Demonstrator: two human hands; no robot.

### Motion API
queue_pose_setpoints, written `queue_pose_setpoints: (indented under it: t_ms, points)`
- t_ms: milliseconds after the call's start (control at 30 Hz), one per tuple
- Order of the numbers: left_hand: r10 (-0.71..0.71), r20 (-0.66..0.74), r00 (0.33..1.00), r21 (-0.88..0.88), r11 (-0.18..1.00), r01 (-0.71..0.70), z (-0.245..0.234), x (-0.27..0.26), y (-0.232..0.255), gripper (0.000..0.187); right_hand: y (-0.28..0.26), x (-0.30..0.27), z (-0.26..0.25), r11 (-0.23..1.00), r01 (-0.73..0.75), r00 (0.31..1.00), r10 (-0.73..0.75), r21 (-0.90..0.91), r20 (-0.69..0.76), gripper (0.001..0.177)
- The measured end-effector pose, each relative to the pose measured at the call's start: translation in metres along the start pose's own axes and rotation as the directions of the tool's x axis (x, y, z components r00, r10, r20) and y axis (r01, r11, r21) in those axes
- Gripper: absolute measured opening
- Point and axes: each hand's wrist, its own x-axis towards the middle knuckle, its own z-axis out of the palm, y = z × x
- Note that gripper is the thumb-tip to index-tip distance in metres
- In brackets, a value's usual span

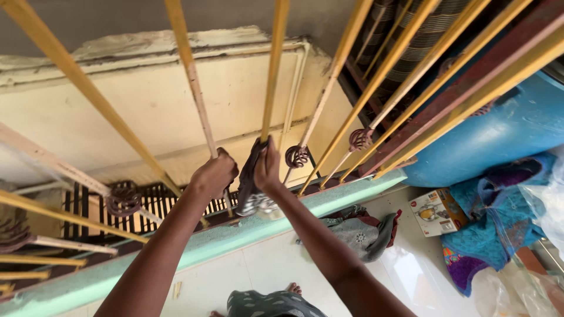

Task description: The person uses a dark cloth to wipe down and apply a substance to the vertical bars of a railing.

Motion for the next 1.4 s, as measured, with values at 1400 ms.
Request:
queue_pose_setpoints:
  t_ms: [1400]
  points:
    - [-0.293, 0.040, 0.955, -0.638, 0.728, 0.250, 0.056, 0.049, 0.024, 0.048, -0.146, 0.161, -0.010, 0.970, 0.240, 0.969, -0.237, 0.044, -0.068, 0.049]
